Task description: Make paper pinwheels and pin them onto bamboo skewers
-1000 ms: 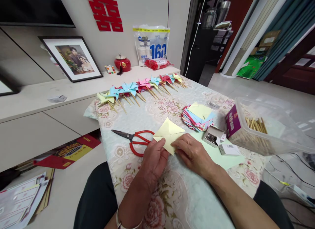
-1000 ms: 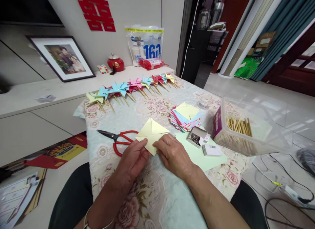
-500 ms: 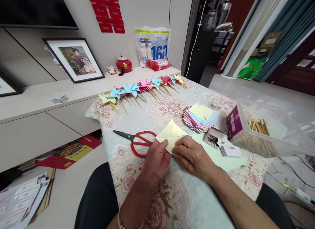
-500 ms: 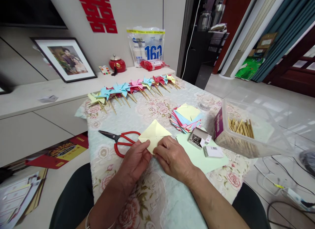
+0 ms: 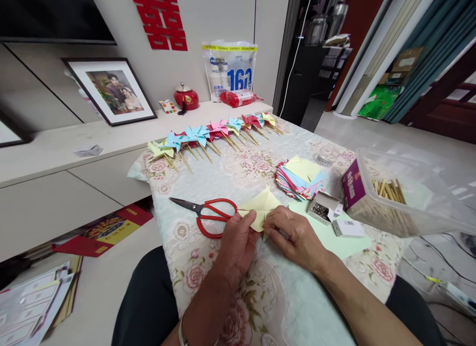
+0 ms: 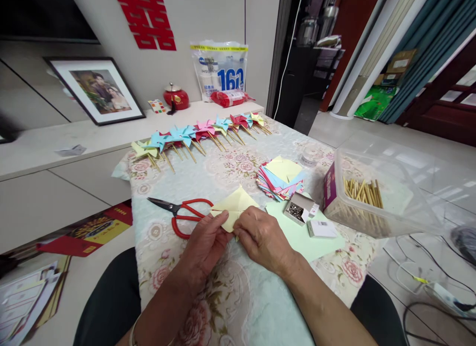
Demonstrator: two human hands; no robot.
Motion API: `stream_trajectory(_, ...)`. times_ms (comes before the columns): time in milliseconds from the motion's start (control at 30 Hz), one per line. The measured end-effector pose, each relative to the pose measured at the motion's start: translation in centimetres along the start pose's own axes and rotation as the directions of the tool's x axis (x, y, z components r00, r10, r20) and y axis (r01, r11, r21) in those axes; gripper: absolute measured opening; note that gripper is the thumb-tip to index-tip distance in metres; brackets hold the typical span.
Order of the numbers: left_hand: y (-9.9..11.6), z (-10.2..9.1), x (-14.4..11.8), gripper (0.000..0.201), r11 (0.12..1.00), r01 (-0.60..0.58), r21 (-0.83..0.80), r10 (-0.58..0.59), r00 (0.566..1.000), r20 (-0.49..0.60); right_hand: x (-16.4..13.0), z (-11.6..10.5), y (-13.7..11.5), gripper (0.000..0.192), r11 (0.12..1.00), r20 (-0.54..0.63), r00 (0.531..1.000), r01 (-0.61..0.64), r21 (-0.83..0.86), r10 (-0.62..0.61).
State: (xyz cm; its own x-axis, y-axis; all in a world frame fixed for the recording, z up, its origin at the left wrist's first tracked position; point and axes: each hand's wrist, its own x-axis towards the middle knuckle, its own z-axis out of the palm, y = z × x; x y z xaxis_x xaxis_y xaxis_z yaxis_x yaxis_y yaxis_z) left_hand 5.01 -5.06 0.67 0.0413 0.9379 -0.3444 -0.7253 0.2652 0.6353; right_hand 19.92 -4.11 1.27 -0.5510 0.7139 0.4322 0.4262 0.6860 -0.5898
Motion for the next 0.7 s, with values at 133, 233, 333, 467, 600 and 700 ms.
stream_trajectory(133, -0.08, -0.07, -0.03, 0.017, 1.000, 0.001, 0.007, -0.001, 1.000, 0.007, 0.03, 0.00, 0.01, 0.015, 0.999, -0.066, 0.997, -0.035, -0.016, 0.033)
stream_trajectory(233, -0.22, -0.13, 0.00, 0.019, 1.000, 0.000, 0.009, 0.000, 1.000, 0.012, 0.03, 0.01, 0.01, 0.014, 0.997, -0.120, 0.990, -0.073, -0.015, 0.070)
stream_trajectory(333, -0.36, -0.13, 0.01, 0.021, 1.000, 0.008, 0.025, -0.009, 1.000, 0.010, 0.04, -0.02, 0.00, 0.013, 0.992, -0.157, 0.980, -0.123, -0.014, 0.119)
stream_trajectory(467, -0.46, 0.01, -0.06, 0.028, 0.999, 0.026, 0.040, -0.026, 1.000, 0.007, 0.14, -0.06, -0.01, 0.012, 0.981, -0.187, 0.964, -0.196, -0.008, 0.191)
stream_trajectory(600, -0.45, 0.17, -0.23, 0.029, 0.997, 0.013, 0.079, -0.014, 1.000, 0.017, 0.22, -0.01, 0.08, 0.012, 0.971, -0.203, 0.951, -0.239, -0.003, 0.234)
stream_trajectory(700, -0.42, 0.23, -0.37, 0.026, 0.995, -0.006, 0.097, 0.004, 1.000, 0.027, 0.21, 0.07, 0.19, 0.012, 0.965, -0.206, 0.945, -0.262, -0.008, 0.255)
